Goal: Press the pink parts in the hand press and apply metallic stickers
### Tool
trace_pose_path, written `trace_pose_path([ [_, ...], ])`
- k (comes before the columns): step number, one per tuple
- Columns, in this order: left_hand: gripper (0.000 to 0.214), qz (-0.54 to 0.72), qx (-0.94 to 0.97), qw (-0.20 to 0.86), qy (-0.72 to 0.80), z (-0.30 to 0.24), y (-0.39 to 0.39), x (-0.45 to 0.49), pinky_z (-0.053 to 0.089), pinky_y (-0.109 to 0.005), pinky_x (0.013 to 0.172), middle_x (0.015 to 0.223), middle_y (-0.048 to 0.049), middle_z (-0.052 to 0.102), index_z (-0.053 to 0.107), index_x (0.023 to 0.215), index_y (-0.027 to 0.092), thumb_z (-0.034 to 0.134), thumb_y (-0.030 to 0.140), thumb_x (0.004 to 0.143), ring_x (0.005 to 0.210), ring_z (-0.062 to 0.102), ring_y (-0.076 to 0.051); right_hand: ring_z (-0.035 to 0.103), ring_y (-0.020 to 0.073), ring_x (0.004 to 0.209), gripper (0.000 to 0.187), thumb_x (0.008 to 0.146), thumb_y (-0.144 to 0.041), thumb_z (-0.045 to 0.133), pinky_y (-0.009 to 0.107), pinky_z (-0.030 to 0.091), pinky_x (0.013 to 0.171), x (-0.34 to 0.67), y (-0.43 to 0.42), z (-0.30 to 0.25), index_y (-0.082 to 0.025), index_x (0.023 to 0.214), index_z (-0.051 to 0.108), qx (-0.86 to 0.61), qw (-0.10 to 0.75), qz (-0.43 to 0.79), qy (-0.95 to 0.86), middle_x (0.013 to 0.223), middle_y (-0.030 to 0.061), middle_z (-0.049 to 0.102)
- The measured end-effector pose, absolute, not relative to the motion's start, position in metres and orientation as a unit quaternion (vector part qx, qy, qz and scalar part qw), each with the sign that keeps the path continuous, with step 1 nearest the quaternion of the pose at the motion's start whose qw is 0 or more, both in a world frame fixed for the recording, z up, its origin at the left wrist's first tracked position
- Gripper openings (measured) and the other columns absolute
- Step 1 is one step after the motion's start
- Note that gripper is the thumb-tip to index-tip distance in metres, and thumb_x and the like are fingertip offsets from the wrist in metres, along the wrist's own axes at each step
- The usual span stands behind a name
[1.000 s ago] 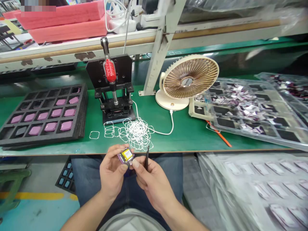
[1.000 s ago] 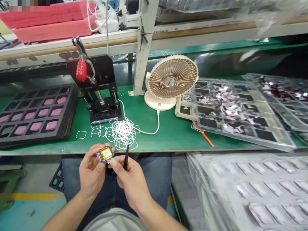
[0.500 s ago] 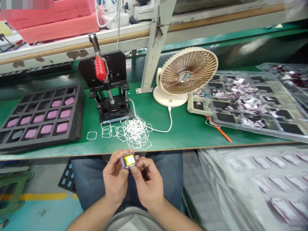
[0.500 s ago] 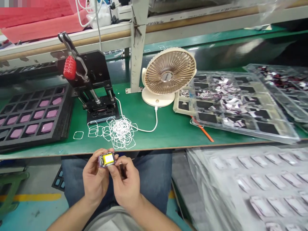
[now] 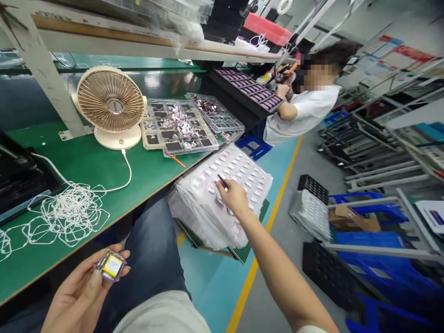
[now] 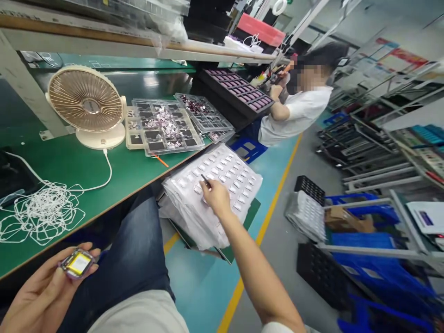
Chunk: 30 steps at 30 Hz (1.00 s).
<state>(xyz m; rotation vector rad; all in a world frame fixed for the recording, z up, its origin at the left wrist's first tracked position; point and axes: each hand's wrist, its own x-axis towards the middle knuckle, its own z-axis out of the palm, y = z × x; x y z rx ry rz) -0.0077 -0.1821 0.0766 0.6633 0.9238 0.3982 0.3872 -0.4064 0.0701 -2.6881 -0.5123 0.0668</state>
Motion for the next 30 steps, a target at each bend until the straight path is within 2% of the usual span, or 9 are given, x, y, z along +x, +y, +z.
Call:
trace_pose_path([
  [4, 0.046, 0.169, 0.317, 0.825, 0.436, 0.077, -0.191, 0.003, 0.070, -0.039, 0.088, 0.132, -0.0152, 0.079, 0.084, 0.114, 0.022, 0.096, 0.039, 0.073, 0.116, 0.077, -0.040, 0.069, 0.0258, 0.096, 0.036, 0.100, -0.053, 0.068, 0.039, 0.052, 0.089, 0.455, -0.428, 0.049, -0.018, 0.106, 0.076, -0.982, 0.100, 0.073, -0.143, 0.099, 0.0099, 0.075],
  [8, 0.044, 0.187, 0.318, 0.818, 0.441, 0.089, -0.203, 0.013, 0.070, -0.034, 0.086, 0.127, -0.0133, 0.081, 0.083, 0.115, 0.022, 0.094, 0.041, 0.077, 0.113, 0.079, -0.037, 0.069, 0.0249, 0.102, 0.032, 0.099, -0.045, 0.075, 0.045, 0.053, 0.098, 0.467, -0.430, 0.034, -0.017, 0.114, 0.074, -0.983, 0.060, 0.102, -0.143, 0.108, 0.0082, 0.074],
  [12, 0.045, 0.209, 0.321, 0.810, 0.444, 0.091, -0.203, 0.013, 0.071, -0.034, 0.083, 0.122, -0.0122, 0.082, 0.082, 0.116, 0.023, 0.094, 0.041, 0.076, 0.109, 0.080, -0.035, 0.070, 0.0240, 0.100, 0.030, 0.093, -0.039, 0.082, 0.040, 0.054, 0.092, 0.474, -0.430, 0.034, -0.017, 0.111, 0.075, -0.983, 0.076, 0.099, -0.138, 0.110, 0.0075, 0.076],
  [16, 0.049, 0.209, 0.316, 0.812, 0.443, 0.086, -0.197, 0.009, 0.071, -0.032, 0.084, 0.126, -0.0129, 0.081, 0.081, 0.123, 0.023, 0.093, 0.038, 0.078, 0.112, 0.079, -0.036, 0.071, 0.0229, 0.088, 0.020, 0.092, -0.033, 0.079, 0.031, 0.050, 0.077, 0.474, -0.435, 0.058, -0.016, 0.102, 0.079, -0.984, 0.121, 0.055, -0.116, 0.096, 0.0071, 0.080],
  [20, 0.045, 0.219, 0.313, 0.824, 0.418, 0.086, -0.198, 0.012, 0.070, -0.037, 0.088, 0.125, -0.0152, 0.081, 0.084, 0.118, 0.020, 0.094, 0.036, 0.077, 0.114, 0.078, -0.037, 0.071, 0.0243, 0.083, 0.031, 0.096, -0.042, 0.075, 0.032, 0.048, 0.073, 0.417, -0.417, 0.083, -0.015, 0.110, 0.081, -0.975, 0.181, -0.017, -0.129, 0.094, 0.0079, 0.080],
  [23, 0.042, 0.228, 0.315, 0.846, 0.365, 0.087, -0.201, 0.019, 0.068, -0.041, 0.092, 0.127, -0.0159, 0.079, 0.084, 0.116, 0.020, 0.095, 0.034, 0.077, 0.114, 0.077, -0.036, 0.068, 0.0211, 0.064, 0.036, 0.097, -0.053, 0.075, 0.030, 0.047, 0.057, 0.329, -0.375, 0.086, -0.018, 0.104, 0.084, -0.922, 0.304, -0.029, -0.237, 0.078, 0.0038, 0.078],
  [24, 0.041, 0.232, 0.318, 0.851, 0.348, 0.087, -0.200, 0.021, 0.068, -0.042, 0.092, 0.130, -0.0162, 0.078, 0.084, 0.116, 0.020, 0.094, 0.034, 0.079, 0.114, 0.077, -0.035, 0.070, 0.0207, 0.065, 0.031, 0.098, -0.050, 0.076, 0.029, 0.049, 0.054, 0.296, -0.359, 0.085, -0.020, 0.098, 0.084, -0.876, 0.376, -0.016, -0.302, 0.082, 0.0037, 0.080],
  [27, 0.041, 0.254, 0.328, 0.852, 0.318, 0.084, -0.195, 0.019, 0.067, -0.043, 0.092, 0.141, -0.0166, 0.073, 0.083, 0.120, 0.021, 0.092, 0.034, 0.081, 0.116, 0.076, -0.035, 0.080, 0.0215, 0.087, 0.007, 0.098, -0.023, 0.079, 0.028, 0.063, 0.070, 0.211, -0.313, 0.081, -0.024, 0.104, 0.082, -0.716, 0.521, 0.013, -0.464, 0.105, 0.0043, 0.083],
  [30, 0.041, 0.290, 0.346, 0.835, 0.314, 0.083, -0.188, 0.005, 0.065, -0.038, 0.095, 0.146, -0.0149, 0.071, 0.083, 0.120, 0.024, 0.093, 0.029, 0.081, 0.121, 0.074, -0.032, 0.081, 0.0195, 0.095, 0.023, 0.094, -0.006, 0.078, 0.027, 0.066, 0.082, 0.165, -0.279, 0.075, -0.024, 0.109, 0.079, -0.618, 0.579, 0.050, -0.529, 0.113, 0.0048, 0.082],
])
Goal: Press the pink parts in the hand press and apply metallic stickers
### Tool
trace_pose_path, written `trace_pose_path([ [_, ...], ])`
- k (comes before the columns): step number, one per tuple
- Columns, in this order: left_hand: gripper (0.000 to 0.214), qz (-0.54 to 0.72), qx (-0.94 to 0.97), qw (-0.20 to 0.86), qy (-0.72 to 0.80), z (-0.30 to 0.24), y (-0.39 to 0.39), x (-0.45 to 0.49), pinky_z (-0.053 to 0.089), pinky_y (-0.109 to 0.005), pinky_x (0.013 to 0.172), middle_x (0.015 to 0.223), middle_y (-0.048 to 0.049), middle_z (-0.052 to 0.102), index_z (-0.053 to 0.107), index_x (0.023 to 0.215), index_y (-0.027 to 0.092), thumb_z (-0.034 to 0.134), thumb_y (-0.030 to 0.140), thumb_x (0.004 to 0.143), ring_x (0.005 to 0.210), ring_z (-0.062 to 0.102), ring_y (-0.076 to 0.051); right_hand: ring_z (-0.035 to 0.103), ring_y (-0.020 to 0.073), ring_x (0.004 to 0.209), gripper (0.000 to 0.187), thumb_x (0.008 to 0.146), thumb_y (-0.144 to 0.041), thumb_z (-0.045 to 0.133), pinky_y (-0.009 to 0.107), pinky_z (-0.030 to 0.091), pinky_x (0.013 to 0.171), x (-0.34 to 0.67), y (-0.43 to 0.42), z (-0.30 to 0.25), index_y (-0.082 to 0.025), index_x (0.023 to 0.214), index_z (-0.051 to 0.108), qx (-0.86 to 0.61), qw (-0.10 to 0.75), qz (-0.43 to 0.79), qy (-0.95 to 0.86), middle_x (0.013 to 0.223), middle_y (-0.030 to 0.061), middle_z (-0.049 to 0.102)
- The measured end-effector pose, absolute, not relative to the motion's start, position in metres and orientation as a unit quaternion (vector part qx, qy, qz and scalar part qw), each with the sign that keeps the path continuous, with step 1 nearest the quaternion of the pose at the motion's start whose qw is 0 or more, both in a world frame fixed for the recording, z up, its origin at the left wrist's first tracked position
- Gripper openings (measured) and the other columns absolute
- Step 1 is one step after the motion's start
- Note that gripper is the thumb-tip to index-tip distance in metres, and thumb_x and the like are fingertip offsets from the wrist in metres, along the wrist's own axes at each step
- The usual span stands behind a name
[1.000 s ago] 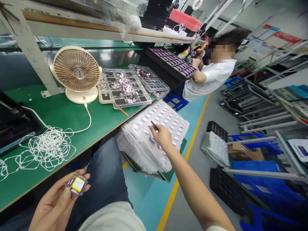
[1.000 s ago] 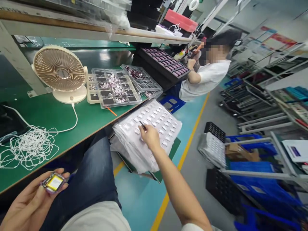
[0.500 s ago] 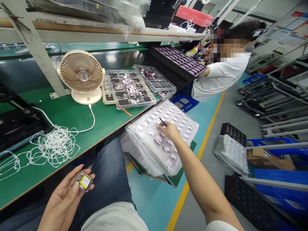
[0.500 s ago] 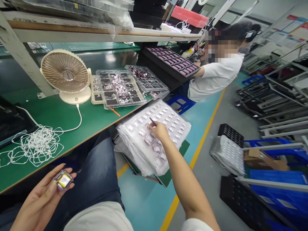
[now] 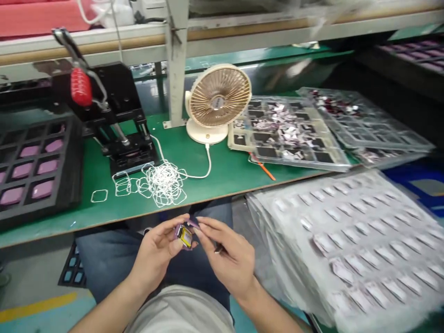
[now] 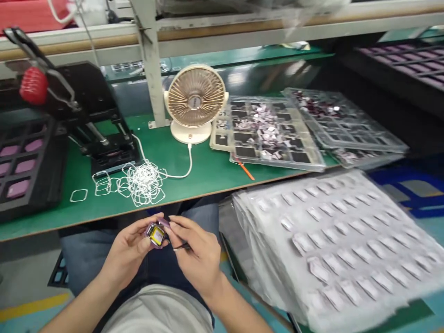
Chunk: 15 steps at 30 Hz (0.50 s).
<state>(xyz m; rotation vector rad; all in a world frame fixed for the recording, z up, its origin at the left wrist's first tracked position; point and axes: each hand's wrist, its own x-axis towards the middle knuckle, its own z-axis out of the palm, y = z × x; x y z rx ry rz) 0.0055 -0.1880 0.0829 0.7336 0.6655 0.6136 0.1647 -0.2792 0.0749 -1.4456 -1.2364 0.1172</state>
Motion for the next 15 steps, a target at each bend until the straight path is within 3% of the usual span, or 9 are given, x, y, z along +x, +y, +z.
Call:
trace_pose_path([
  [5, 0.041, 0.341, 0.379, 0.806, 0.300, 0.079, -0.176, -0.020, 0.059, -0.031, 0.104, 0.142, -0.0126, 0.074, 0.083, 0.120, 0.026, 0.093, 0.027, 0.080, 0.128, 0.071, -0.028, 0.081, 0.0219, 0.096, 0.024, 0.095, -0.009, 0.079, 0.029, 0.069, 0.081, 0.149, -0.260, 0.068, -0.024, 0.114, 0.079, -0.572, 0.581, 0.149, -0.560, 0.124, 0.0084, 0.079],
  [10, 0.041, 0.336, 0.400, 0.808, 0.273, 0.073, -0.168, -0.032, 0.057, -0.031, 0.106, 0.139, -0.0120, 0.076, 0.082, 0.123, 0.027, 0.092, 0.026, 0.083, 0.128, 0.071, -0.028, 0.081, 0.0190, 0.087, 0.013, 0.098, -0.015, 0.077, 0.021, 0.063, 0.057, 0.148, -0.255, 0.069, -0.025, 0.107, 0.079, -0.572, 0.568, 0.217, -0.550, 0.123, 0.0074, 0.079],
  [15, 0.040, 0.335, 0.401, 0.812, 0.260, 0.073, -0.165, -0.035, 0.056, -0.035, 0.108, 0.139, -0.0131, 0.075, 0.083, 0.123, 0.027, 0.091, 0.025, 0.084, 0.130, 0.070, -0.030, 0.082, 0.0224, 0.090, 0.012, 0.099, -0.028, 0.080, 0.030, 0.069, 0.079, 0.154, -0.251, 0.074, -0.027, 0.111, 0.078, -0.591, 0.506, 0.141, -0.612, 0.121, 0.0078, 0.080],
])
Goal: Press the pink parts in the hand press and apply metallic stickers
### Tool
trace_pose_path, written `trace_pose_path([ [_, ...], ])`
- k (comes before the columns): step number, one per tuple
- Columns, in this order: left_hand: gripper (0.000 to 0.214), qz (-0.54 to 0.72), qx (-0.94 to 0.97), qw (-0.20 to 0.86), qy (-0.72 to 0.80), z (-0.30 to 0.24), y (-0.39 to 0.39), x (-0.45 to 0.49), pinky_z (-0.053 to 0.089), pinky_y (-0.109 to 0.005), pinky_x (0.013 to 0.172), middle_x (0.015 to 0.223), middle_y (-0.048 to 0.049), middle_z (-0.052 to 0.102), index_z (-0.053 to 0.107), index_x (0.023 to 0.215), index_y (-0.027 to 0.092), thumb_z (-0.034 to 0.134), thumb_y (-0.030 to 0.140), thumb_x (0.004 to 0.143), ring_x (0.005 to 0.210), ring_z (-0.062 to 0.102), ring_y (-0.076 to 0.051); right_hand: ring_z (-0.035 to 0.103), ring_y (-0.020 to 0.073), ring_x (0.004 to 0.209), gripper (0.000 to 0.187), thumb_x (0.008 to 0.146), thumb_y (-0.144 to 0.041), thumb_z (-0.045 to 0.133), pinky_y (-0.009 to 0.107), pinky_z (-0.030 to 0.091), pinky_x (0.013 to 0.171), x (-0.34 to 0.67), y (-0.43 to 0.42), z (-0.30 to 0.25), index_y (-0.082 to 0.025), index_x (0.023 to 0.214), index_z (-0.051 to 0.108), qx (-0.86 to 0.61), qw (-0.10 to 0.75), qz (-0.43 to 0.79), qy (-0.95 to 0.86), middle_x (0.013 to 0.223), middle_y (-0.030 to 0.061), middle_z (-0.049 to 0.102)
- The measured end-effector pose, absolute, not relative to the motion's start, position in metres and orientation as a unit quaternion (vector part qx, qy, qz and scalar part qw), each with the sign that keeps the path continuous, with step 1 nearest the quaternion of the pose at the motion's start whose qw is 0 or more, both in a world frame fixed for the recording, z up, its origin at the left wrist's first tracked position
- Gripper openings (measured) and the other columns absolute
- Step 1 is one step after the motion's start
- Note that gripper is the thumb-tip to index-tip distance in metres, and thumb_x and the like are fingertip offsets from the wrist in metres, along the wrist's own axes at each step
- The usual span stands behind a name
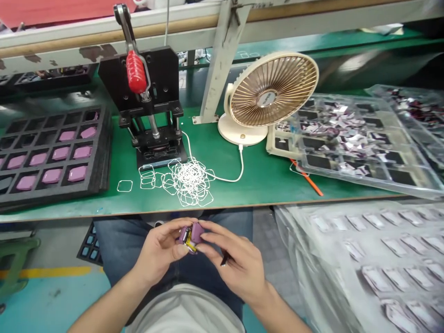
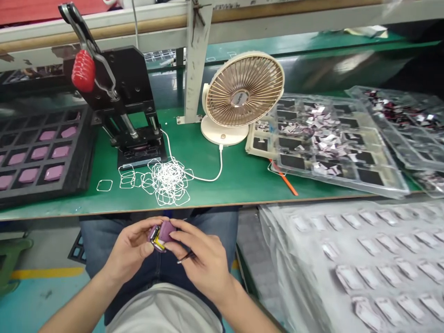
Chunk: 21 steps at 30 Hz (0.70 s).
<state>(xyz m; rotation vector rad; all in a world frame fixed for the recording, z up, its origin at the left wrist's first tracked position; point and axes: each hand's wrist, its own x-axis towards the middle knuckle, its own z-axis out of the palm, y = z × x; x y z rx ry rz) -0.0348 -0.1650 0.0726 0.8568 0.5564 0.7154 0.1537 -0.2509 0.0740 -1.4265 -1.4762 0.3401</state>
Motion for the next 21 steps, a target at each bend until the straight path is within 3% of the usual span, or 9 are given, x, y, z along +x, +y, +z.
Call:
trace_pose_path([
  [5, 0.042, 0.344, 0.411, 0.806, 0.251, 0.071, -0.160, -0.034, 0.057, -0.037, 0.107, 0.135, -0.0132, 0.076, 0.083, 0.122, 0.026, 0.093, 0.026, 0.082, 0.125, 0.072, -0.030, 0.082, 0.0221, 0.091, 0.013, 0.101, -0.025, 0.077, 0.029, 0.066, 0.068, 0.159, -0.254, 0.086, -0.026, 0.114, 0.076, -0.588, 0.499, 0.102, -0.628, 0.120, 0.0082, 0.081],
  [10, 0.047, 0.354, 0.442, 0.783, 0.256, 0.065, -0.157, -0.036, 0.059, -0.034, 0.103, 0.135, -0.0123, 0.074, 0.083, 0.124, 0.028, 0.095, 0.024, 0.079, 0.123, 0.072, -0.028, 0.082, 0.0215, 0.096, 0.018, 0.099, -0.017, 0.077, 0.028, 0.066, 0.074, 0.156, -0.252, 0.090, -0.023, 0.116, 0.078, -0.555, 0.492, 0.088, -0.665, 0.126, 0.0094, 0.079],
  [21, 0.048, 0.361, 0.467, 0.756, 0.284, 0.069, -0.161, -0.039, 0.063, -0.040, 0.101, 0.134, -0.0134, 0.072, 0.083, 0.124, 0.029, 0.095, 0.022, 0.078, 0.123, 0.071, -0.032, 0.080, 0.0211, 0.105, 0.031, 0.101, -0.011, 0.071, 0.027, 0.064, 0.074, 0.153, -0.250, 0.077, -0.025, 0.129, 0.075, -0.526, 0.481, 0.108, -0.692, 0.137, 0.0118, 0.073],
])
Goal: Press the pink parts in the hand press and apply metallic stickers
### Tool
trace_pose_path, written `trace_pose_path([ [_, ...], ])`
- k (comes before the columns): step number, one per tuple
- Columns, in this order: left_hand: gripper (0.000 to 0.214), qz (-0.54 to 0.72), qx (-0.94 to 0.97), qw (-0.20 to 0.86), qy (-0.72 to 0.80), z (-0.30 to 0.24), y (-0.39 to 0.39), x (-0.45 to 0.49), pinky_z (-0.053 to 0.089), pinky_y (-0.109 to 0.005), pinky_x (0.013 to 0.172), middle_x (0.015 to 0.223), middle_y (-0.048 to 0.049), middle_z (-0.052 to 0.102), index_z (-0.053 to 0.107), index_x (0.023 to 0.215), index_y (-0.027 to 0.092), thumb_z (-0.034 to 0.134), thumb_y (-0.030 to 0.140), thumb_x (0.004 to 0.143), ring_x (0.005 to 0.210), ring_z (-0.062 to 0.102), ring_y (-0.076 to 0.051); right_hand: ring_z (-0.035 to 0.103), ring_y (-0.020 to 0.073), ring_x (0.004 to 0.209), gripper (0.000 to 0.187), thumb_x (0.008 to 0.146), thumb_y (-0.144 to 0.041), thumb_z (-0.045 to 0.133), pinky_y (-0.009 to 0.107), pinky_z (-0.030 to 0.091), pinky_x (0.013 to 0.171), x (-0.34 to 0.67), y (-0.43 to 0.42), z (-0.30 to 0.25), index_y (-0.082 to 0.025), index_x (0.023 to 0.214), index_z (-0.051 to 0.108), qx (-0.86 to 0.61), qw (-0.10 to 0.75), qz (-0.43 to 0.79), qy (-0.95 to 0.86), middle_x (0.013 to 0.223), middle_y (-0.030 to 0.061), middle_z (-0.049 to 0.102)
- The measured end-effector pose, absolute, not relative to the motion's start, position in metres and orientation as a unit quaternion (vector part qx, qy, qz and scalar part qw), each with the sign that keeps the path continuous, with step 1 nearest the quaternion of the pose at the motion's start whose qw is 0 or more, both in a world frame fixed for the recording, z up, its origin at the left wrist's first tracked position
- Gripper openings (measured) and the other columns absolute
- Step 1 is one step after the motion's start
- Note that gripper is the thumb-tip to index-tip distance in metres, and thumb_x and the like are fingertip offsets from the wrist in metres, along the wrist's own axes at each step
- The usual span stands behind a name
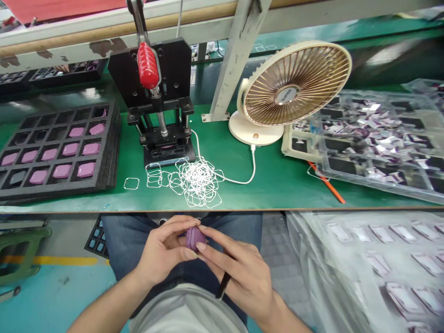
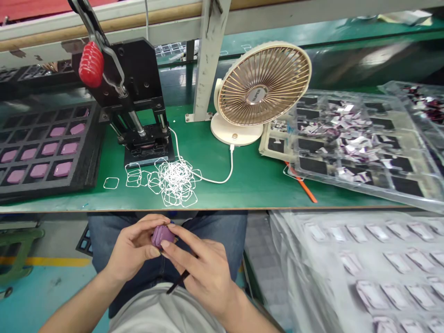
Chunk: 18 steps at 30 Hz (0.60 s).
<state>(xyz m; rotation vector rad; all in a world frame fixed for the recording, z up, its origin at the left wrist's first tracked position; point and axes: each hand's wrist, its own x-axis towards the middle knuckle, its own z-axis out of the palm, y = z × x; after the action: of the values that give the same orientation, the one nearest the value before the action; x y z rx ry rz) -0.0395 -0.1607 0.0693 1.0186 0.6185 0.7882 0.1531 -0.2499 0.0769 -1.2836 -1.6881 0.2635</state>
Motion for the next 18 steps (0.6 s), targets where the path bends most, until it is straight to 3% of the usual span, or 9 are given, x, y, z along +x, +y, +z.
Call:
trace_pose_path([
  [6, 0.049, 0.379, 0.488, 0.726, 0.303, 0.072, -0.159, -0.039, 0.065, -0.044, 0.100, 0.129, -0.0141, 0.075, 0.084, 0.121, 0.030, 0.097, 0.024, 0.074, 0.123, 0.071, -0.035, 0.079, 0.0211, 0.103, 0.055, 0.099, -0.002, 0.054, 0.030, 0.063, 0.071, 0.149, -0.255, 0.065, -0.024, 0.149, 0.063, -0.515, 0.454, 0.107, -0.719, 0.152, 0.0162, 0.062],
  [10, 0.045, 0.394, 0.494, 0.720, 0.287, 0.076, -0.164, -0.036, 0.060, -0.045, 0.107, 0.139, -0.0137, 0.071, 0.082, 0.127, 0.031, 0.091, 0.028, 0.083, 0.130, 0.068, -0.035, 0.079, 0.0237, 0.103, 0.062, 0.099, -0.003, 0.048, 0.035, 0.065, 0.073, 0.140, -0.256, 0.058, -0.022, 0.157, 0.056, -0.526, 0.444, 0.095, -0.720, 0.159, 0.0180, 0.055],
  [13, 0.040, 0.416, 0.453, 0.718, 0.327, 0.076, -0.169, -0.031, 0.056, -0.042, 0.111, 0.143, -0.0119, 0.069, 0.081, 0.127, 0.029, 0.087, 0.034, 0.088, 0.131, 0.068, -0.033, 0.078, 0.0234, 0.107, 0.056, 0.101, -0.003, 0.052, 0.034, 0.065, 0.080, 0.132, -0.248, 0.057, -0.023, 0.153, 0.059, -0.539, 0.458, 0.062, -0.704, 0.152, 0.0166, 0.062],
  [16, 0.029, 0.435, 0.383, 0.715, 0.391, 0.075, -0.170, -0.028, 0.061, -0.032, 0.098, 0.116, -0.0080, 0.081, 0.085, 0.117, 0.028, 0.087, 0.033, 0.088, 0.105, 0.077, -0.022, 0.076, 0.0254, 0.113, 0.041, 0.101, -0.017, 0.070, 0.032, 0.065, 0.084, 0.128, -0.235, 0.063, -0.021, 0.142, 0.061, -0.568, 0.490, 0.076, -0.657, 0.137, 0.0173, 0.071],
  [18, 0.026, 0.446, 0.350, 0.727, 0.388, 0.075, -0.166, -0.028, 0.062, -0.030, 0.089, 0.101, -0.0065, 0.084, 0.086, 0.109, 0.027, 0.091, 0.033, 0.084, 0.091, 0.079, -0.019, 0.076, 0.0244, 0.102, 0.032, 0.102, -0.030, 0.072, 0.031, 0.063, 0.076, 0.129, -0.227, 0.070, -0.020, 0.130, 0.063, -0.589, 0.479, 0.128, -0.638, 0.118, 0.0137, 0.074],
])
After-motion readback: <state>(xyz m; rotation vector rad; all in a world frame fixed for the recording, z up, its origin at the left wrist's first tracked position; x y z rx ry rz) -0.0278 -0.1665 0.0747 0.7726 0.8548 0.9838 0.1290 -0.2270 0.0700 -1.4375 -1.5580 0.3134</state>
